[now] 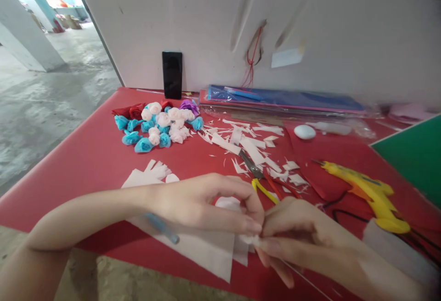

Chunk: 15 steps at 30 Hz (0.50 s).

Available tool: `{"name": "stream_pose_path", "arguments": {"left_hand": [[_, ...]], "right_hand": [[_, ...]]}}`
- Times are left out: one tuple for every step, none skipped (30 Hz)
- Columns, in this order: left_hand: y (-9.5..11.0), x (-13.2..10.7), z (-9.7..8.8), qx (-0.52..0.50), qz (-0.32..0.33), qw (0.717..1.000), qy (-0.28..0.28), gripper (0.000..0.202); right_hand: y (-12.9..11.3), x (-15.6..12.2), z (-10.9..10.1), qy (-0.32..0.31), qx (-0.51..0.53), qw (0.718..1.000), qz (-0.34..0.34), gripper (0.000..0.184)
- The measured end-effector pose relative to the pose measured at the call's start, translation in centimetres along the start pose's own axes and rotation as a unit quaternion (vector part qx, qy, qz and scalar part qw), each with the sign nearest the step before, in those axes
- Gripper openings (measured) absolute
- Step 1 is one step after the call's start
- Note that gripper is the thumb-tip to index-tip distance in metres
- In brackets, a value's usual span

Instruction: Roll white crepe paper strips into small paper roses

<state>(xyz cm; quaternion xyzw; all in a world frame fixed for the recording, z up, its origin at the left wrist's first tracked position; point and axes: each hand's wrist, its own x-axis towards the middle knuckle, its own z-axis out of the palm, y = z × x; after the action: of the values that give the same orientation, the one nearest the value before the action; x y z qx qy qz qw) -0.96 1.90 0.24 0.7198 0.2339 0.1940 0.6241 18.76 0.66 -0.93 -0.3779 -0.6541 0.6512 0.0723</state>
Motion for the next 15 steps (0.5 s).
{"name": "stream_pose_path", "arguments": {"left_hand": [[0.03, -0.05, 0.06, 0.001, -0.003, 1.000, 0.001, 0.008], [0.06, -0.09, 0.13, 0.002, -0.006, 1.000, 0.001, 0.008], [0.10, -0.13, 0.23, 0.003, -0.010, 1.000, 0.000, 0.009], [0.12, -0.16, 0.34, 0.005, -0.012, 1.000, -0.001, 0.009], [0.14, -0.19, 0.47, 0.005, -0.012, 1.000, 0.003, 0.009], [0.14, -0.20, 0.59, 0.009, -0.002, 1.000, 0.019, 0.008], [0.14, -0.22, 0.69, 0.024, 0.019, 0.998, 0.051, 0.006], [0.12, -0.23, 0.75, 0.058, 0.056, 0.992, 0.094, 0.005], [0.10, -0.24, 0.77, 0.111, 0.106, 0.978, 0.144, 0.003], [0.07, -0.26, 0.75, 0.179, 0.164, 0.950, 0.195, 0.002], [0.03, -0.30, 0.69, 0.255, 0.219, 0.910, 0.241, 0.002], [-0.02, -0.34, 0.60, 0.331, 0.264, 0.862, 0.277, 0.003], [-0.09, -0.39, 0.51, 0.398, 0.294, 0.813, 0.306, 0.002], [-0.17, -0.45, 0.44, 0.454, 0.311, 0.767, 0.331, 0.002], [-0.29, -0.51, 0.39, 0.501, 0.322, 0.723, 0.349, 0.002]], "right_hand": [[0.01, -0.02, 0.00, -0.008, 0.007, 1.000, 0.001, 0.036], [0.05, -0.03, 0.00, -0.007, 0.015, 1.000, 0.002, 0.035], [0.10, -0.03, -0.01, -0.005, 0.021, 1.000, 0.004, 0.034], [0.16, 0.00, -0.01, -0.005, 0.026, 1.000, 0.008, 0.032], [0.24, 0.06, -0.02, -0.006, 0.034, 0.999, 0.011, 0.031], [0.32, 0.14, -0.03, -0.008, 0.046, 0.999, 0.007, 0.030], [0.40, 0.24, -0.04, -0.011, 0.062, 0.998, -0.001, 0.031], [0.49, 0.34, -0.02, -0.011, 0.085, 0.996, -0.015, 0.031], [0.56, 0.44, 0.01, -0.005, 0.117, 0.993, -0.029, 0.031], [0.62, 0.53, 0.08, 0.012, 0.153, 0.987, -0.044, 0.030], [0.66, 0.60, 0.17, 0.030, 0.191, 0.980, -0.054, 0.028], [0.68, 0.67, 0.30, 0.042, 0.226, 0.971, -0.059, 0.025], [0.67, 0.72, 0.45, 0.049, 0.256, 0.964, -0.059, 0.022], [0.64, 0.76, 0.61, 0.049, 0.280, 0.957, -0.061, 0.020], [0.58, 0.79, 0.78, 0.048, 0.297, 0.952, -0.059, 0.019]]}}
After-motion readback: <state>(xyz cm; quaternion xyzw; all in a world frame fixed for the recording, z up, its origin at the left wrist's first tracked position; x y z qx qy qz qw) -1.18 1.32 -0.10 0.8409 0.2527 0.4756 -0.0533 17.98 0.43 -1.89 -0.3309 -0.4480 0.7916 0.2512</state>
